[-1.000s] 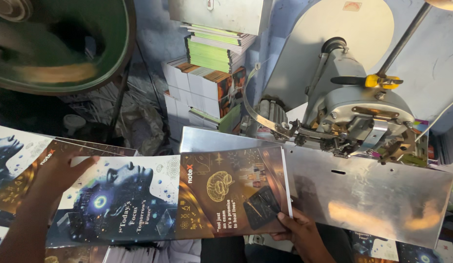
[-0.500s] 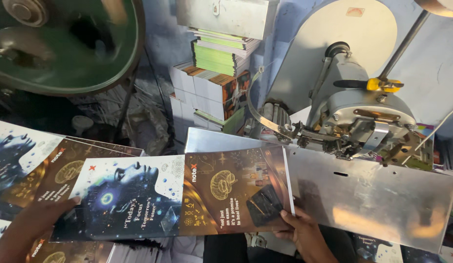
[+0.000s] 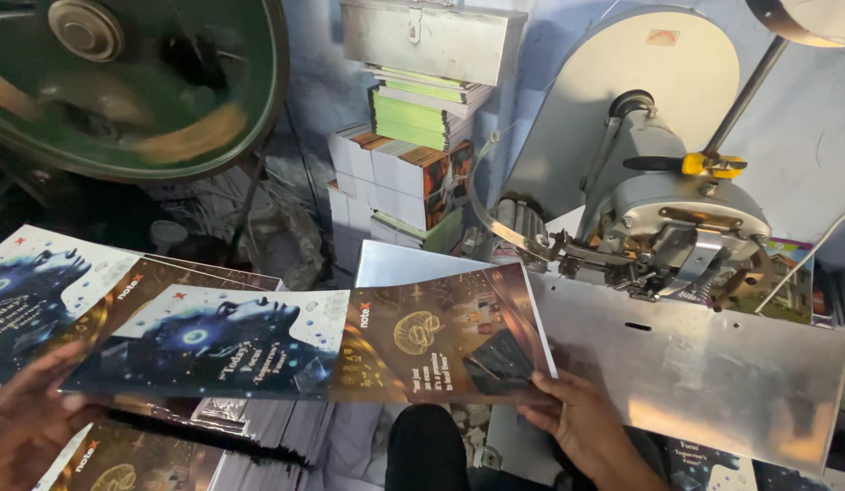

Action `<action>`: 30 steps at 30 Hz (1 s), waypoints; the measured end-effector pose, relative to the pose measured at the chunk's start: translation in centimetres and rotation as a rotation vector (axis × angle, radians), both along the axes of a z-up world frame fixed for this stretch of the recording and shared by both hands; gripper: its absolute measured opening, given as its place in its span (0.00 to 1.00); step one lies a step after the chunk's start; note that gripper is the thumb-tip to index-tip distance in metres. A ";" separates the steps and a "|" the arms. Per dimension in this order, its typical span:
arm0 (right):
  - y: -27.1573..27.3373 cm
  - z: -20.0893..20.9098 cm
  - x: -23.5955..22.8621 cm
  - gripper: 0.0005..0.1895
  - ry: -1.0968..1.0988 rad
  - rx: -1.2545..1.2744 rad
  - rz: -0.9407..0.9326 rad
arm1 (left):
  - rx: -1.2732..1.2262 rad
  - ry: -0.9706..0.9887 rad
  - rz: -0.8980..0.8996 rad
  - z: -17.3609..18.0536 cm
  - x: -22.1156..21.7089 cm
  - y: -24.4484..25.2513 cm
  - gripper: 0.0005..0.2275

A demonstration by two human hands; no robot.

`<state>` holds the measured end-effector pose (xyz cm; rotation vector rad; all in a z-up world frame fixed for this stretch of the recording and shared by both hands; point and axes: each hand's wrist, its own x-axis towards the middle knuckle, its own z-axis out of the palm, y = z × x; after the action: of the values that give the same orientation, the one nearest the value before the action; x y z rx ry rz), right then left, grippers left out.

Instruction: The person operates a bookbinding machine to stitch the spine of a book. They place the book under the machine's arm, lower the arm to stitch the spine, and then remove the book. This process is repeated for multiple books.

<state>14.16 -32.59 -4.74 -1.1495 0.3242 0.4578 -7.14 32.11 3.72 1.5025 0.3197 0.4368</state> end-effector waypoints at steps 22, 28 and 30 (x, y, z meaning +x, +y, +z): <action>-0.5 8.8 -0.4 0.30 -0.597 -0.445 0.182 | 0.409 -0.188 0.317 7.6 7.8 -3.8 0.15; 1.1 11.1 -1.8 0.24 -0.511 -0.603 -0.032 | 0.453 -0.187 0.332 7.4 9.1 -3.1 0.14; 1.2 11.9 -2.0 0.26 -0.518 -0.413 0.022 | 0.496 -0.223 0.314 7.1 9.5 -2.5 0.13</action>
<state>12.20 -31.35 7.13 -1.6251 -0.0529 0.0972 2.40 29.58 10.85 1.8690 0.2832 0.9813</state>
